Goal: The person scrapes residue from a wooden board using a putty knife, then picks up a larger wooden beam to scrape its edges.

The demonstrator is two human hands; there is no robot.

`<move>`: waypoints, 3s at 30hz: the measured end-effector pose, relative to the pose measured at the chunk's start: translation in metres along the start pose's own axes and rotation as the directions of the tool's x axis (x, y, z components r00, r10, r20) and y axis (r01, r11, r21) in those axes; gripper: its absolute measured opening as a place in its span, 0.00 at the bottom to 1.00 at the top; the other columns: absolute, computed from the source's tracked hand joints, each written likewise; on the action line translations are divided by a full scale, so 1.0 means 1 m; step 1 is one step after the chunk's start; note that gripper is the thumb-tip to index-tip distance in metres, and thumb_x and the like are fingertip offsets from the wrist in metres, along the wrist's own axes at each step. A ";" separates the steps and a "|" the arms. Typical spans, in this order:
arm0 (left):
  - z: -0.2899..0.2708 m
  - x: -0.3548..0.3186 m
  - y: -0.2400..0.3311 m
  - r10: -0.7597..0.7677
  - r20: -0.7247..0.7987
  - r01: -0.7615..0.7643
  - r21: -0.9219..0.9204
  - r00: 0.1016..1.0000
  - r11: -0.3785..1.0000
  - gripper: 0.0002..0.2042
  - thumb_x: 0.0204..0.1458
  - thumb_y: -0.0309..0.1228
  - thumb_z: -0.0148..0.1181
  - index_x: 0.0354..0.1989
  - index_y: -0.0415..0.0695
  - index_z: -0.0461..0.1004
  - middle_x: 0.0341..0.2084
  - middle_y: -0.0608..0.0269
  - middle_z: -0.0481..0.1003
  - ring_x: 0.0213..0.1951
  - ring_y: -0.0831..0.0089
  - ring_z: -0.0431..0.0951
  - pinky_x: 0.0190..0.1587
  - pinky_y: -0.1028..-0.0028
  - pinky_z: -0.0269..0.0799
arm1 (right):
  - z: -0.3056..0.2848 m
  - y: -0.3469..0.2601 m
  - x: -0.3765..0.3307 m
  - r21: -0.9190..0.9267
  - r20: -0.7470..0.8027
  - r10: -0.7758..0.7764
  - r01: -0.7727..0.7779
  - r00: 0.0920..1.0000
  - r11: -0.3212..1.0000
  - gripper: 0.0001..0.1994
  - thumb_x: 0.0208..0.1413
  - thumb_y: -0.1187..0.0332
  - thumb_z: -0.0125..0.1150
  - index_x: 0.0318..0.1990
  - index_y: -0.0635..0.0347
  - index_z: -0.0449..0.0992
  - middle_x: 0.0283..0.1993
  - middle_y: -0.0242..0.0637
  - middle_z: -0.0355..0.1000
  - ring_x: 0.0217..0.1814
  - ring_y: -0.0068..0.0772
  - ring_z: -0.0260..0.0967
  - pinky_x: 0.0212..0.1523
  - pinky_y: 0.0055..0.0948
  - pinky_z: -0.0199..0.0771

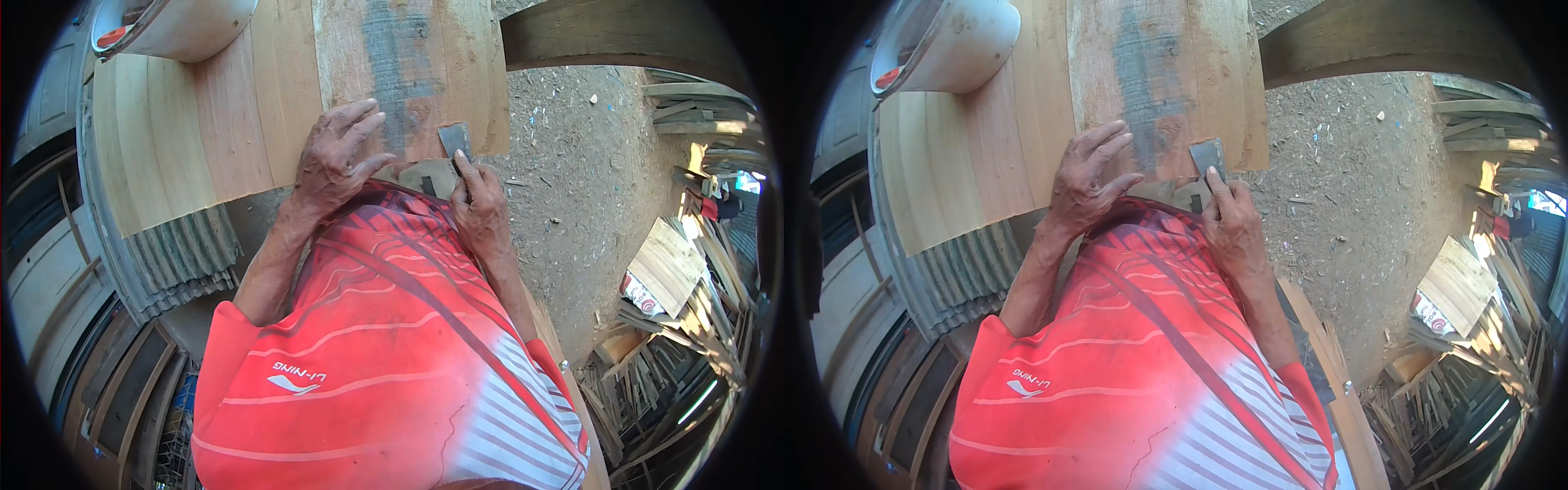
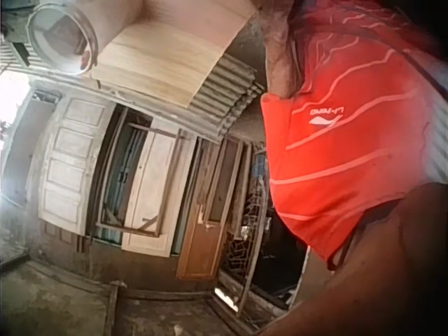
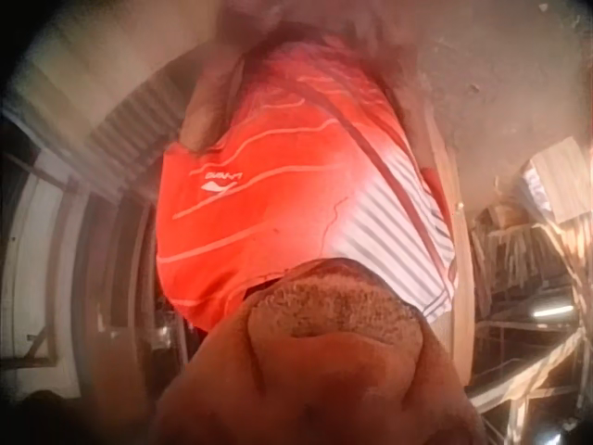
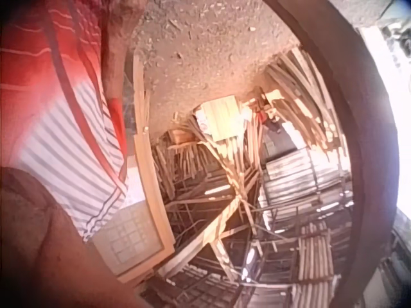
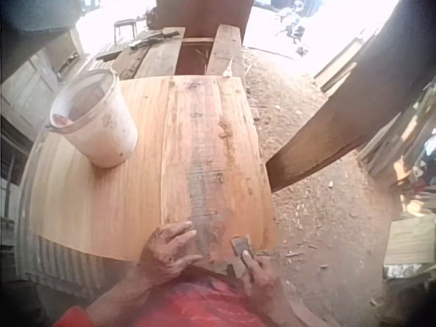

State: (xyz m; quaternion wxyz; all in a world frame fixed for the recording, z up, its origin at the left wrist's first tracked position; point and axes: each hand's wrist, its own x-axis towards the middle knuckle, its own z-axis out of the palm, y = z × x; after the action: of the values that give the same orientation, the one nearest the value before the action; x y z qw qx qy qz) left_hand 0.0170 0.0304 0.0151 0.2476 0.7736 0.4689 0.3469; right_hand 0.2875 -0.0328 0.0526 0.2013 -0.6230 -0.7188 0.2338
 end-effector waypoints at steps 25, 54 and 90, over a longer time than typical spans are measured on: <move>-0.048 0.007 -0.052 -0.067 -0.019 0.067 0.001 0.998 0.998 0.25 0.50 0.32 0.78 0.59 0.46 0.79 0.58 0.59 0.78 0.57 0.55 0.78 0.61 0.59 0.76 | 0.015 -0.022 0.113 -0.145 -0.101 0.041 -0.055 0.994 0.988 0.20 0.64 0.77 0.59 0.63 0.64 0.78 0.41 0.53 0.74 0.40 0.52 0.76 0.43 0.46 0.78; -0.032 0.022 -0.044 -0.208 -0.177 0.215 0.020 0.962 0.976 0.14 0.52 0.27 0.75 0.48 0.44 0.83 0.48 0.59 0.83 0.49 0.56 0.83 0.51 0.62 0.80 | -0.042 0.016 0.207 -0.142 0.199 -0.083 0.113 0.976 0.983 0.21 0.65 0.75 0.58 0.65 0.58 0.78 0.42 0.53 0.73 0.43 0.53 0.76 0.46 0.47 0.77; 0.100 0.135 0.011 -0.287 -0.278 0.377 0.359 0.916 0.854 0.38 0.58 0.57 0.66 0.70 0.41 0.72 0.75 0.48 0.62 0.78 0.40 0.52 0.76 0.40 0.48 | -0.101 0.055 0.276 -0.227 0.485 -0.345 0.496 0.804 0.838 0.17 0.70 0.70 0.57 0.63 0.55 0.78 0.51 0.46 0.78 0.51 0.54 0.79 0.51 0.47 0.78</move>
State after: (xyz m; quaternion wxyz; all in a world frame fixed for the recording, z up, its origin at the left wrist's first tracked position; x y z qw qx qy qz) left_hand 0.1437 0.1412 0.0005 0.0862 0.6725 0.6816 0.2752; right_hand 0.3505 0.2555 0.1017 -0.0241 -0.4038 -0.8959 0.1834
